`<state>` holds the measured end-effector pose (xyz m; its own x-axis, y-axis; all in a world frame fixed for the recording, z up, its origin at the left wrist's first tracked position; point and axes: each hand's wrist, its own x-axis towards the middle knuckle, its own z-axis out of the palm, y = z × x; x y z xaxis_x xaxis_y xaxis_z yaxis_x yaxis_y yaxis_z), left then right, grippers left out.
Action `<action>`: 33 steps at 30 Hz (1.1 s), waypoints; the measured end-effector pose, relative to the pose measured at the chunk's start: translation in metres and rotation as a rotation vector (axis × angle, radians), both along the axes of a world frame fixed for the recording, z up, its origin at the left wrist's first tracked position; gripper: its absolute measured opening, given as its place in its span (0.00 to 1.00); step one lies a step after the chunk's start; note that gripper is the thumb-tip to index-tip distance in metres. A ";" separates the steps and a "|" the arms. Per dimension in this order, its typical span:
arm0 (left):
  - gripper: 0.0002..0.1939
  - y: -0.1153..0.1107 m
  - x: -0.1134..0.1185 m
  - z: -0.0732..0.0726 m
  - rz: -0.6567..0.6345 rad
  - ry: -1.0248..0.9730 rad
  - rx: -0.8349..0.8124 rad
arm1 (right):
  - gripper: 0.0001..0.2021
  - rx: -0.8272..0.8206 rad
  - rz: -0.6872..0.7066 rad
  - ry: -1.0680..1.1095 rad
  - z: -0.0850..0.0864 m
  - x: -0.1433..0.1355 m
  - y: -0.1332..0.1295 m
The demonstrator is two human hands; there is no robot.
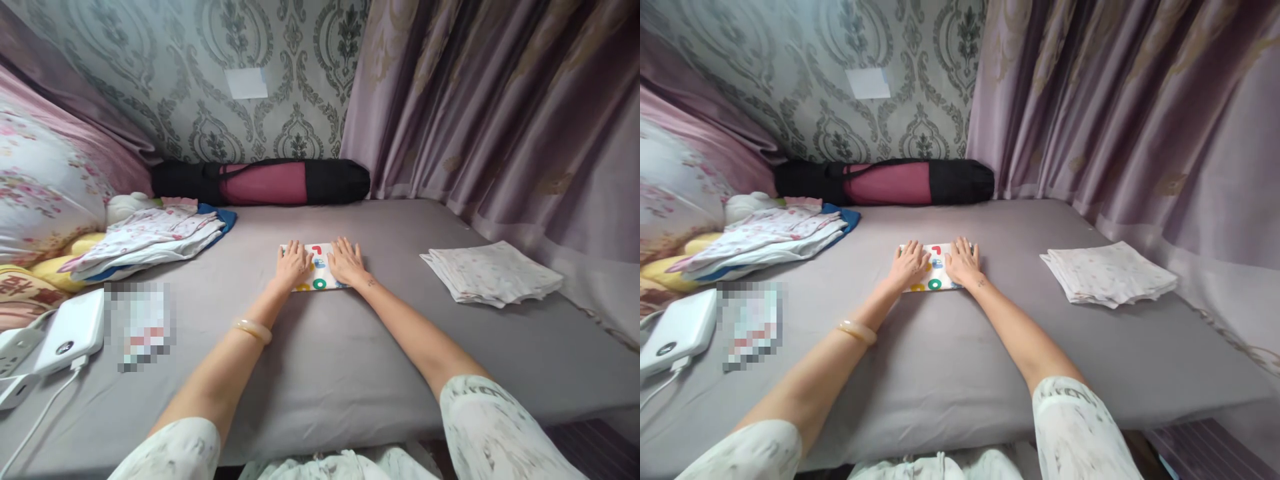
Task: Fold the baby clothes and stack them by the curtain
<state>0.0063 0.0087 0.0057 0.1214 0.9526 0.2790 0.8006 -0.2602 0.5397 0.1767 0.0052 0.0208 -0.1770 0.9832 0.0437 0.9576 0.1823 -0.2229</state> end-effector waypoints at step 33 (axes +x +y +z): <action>0.14 0.092 -0.054 0.044 -0.033 -0.648 -0.676 | 0.16 -0.174 0.180 -0.116 0.043 0.016 0.077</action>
